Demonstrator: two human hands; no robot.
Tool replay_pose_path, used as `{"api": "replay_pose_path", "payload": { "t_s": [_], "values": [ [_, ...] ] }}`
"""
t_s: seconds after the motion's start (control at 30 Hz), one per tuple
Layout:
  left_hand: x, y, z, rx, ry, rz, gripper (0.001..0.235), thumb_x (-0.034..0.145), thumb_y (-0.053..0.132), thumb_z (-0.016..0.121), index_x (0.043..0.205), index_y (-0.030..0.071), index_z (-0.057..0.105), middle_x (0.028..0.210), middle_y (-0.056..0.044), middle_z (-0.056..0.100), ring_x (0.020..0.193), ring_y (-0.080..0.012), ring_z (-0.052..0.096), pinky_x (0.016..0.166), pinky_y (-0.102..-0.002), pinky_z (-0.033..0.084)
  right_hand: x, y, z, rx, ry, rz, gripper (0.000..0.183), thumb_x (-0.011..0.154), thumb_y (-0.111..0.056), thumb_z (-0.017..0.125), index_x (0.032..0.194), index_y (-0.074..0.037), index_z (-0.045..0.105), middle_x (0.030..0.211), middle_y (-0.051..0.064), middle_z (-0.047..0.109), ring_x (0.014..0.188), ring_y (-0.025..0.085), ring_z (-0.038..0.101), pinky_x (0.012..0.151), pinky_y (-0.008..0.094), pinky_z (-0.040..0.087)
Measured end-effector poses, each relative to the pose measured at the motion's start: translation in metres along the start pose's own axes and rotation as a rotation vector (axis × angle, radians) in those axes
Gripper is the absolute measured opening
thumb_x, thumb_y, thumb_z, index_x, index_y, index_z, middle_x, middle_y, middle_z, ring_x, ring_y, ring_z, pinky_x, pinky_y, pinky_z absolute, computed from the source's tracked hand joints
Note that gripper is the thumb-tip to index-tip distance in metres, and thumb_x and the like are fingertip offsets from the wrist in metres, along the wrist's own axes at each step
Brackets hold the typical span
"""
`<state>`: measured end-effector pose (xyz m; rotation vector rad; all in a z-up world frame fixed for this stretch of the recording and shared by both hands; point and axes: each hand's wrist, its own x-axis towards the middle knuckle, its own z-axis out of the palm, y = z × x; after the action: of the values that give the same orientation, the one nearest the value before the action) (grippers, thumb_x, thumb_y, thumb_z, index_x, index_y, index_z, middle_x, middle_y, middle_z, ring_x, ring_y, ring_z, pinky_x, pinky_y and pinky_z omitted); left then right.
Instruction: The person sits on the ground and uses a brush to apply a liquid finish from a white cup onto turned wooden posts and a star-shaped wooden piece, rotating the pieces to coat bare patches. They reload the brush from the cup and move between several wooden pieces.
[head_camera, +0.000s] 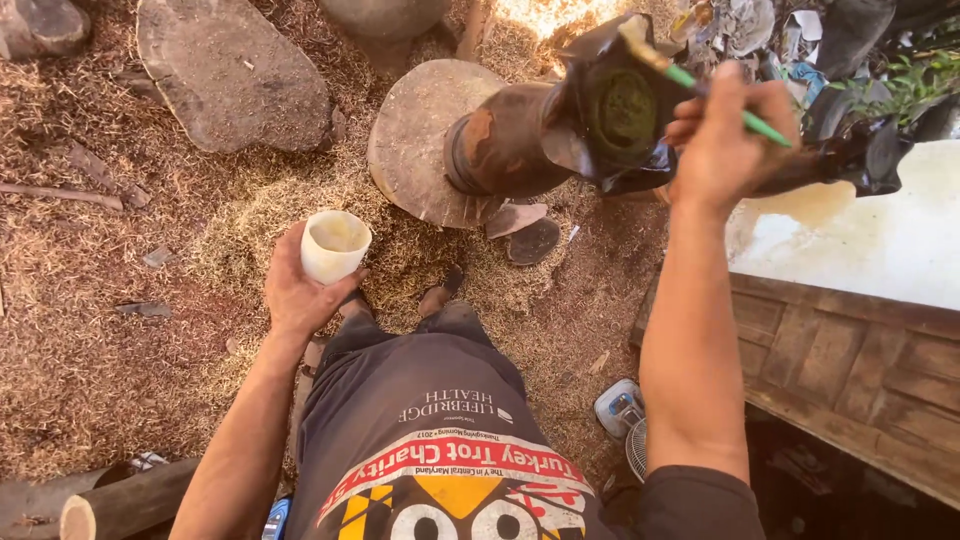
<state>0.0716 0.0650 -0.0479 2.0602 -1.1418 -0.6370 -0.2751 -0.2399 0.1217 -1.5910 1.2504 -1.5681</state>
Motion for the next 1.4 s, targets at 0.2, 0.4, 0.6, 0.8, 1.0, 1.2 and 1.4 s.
{"api": "replay_pose_path", "payload": {
  "t_s": [0.2,0.4,0.6,0.8,1.0,1.2,1.4],
  "values": [
    [-0.004,-0.012,-0.006,-0.039,0.014,-0.002,0.097,0.068,0.039,0.096,0.146,0.009,0.048,0.129,-0.013,0.062,0.119,-0.0305,0.066,0.097,-0.045,0.056,-0.004,-0.017,-0.003,-0.144,-0.137,0.082,0.028,0.110,-0.005,0.069,0.084,-0.001,0.060,0.069,0.015,0.068,0.051,0.018,0.069,0.040,0.030,0.054],
    [0.004,-0.016,-0.011,0.000,-0.037,-0.029,0.098,0.067,0.040,0.096,0.146,0.011,0.046,0.127,-0.012,0.061,0.116,-0.0301,0.065,0.097,-0.046,0.054,0.008,-0.018,0.007,-0.249,-0.278,-0.213,0.022,0.110,0.005,0.063,0.089,0.002,0.061,0.072,0.018,0.068,0.062,0.021,0.076,0.050,0.032,0.057],
    [-0.002,-0.027,-0.013,-0.036,-0.043,-0.027,0.097,0.068,0.039,0.095,0.147,0.011,0.046,0.127,-0.013,0.062,0.117,-0.0306,0.066,0.097,-0.046,0.055,0.001,-0.066,0.027,-0.189,-0.270,-0.061,0.030,0.113,0.001,0.066,0.084,0.002,0.058,0.072,0.017,0.066,0.058,0.020,0.071,0.045,0.032,0.056],
    [-0.003,-0.040,-0.018,-0.008,-0.071,-0.037,0.100,0.066,0.041,0.096,0.147,0.009,0.047,0.128,-0.015,0.063,0.116,-0.0312,0.067,0.096,-0.046,0.056,-0.056,-0.059,0.004,-0.248,-0.229,0.108,0.029,0.112,0.000,0.067,0.085,0.000,0.058,0.072,0.015,0.066,0.059,0.019,0.070,0.045,0.031,0.055],
    [0.005,-0.037,-0.029,-0.027,-0.112,0.003,0.098,0.068,0.040,0.096,0.147,0.009,0.048,0.130,-0.014,0.063,0.117,-0.0294,0.067,0.097,-0.045,0.057,-0.073,-0.044,0.011,-0.040,0.020,0.034,0.023,0.107,0.000,0.067,0.085,0.002,0.060,0.074,0.016,0.067,0.061,0.021,0.071,0.049,0.035,0.056],
    [0.011,-0.038,-0.033,-0.080,-0.109,0.054,0.097,0.070,0.039,0.096,0.148,0.008,0.047,0.132,-0.014,0.062,0.119,-0.0292,0.067,0.099,-0.044,0.058,-0.114,-0.071,0.016,-0.514,-0.294,-0.316,0.023,0.112,-0.005,0.068,0.091,0.001,0.060,0.074,0.010,0.066,0.065,0.016,0.067,0.053,0.030,0.049],
    [0.005,-0.040,-0.033,-0.087,-0.149,0.036,0.097,0.070,0.038,0.096,0.147,0.009,0.047,0.130,-0.013,0.062,0.119,-0.0298,0.066,0.098,-0.045,0.057,-0.093,-0.090,-0.010,-0.587,-0.446,-0.310,0.017,0.110,-0.001,0.071,0.094,0.002,0.065,0.074,0.007,0.066,0.061,0.014,0.067,0.048,0.029,0.044]
  ]
}}
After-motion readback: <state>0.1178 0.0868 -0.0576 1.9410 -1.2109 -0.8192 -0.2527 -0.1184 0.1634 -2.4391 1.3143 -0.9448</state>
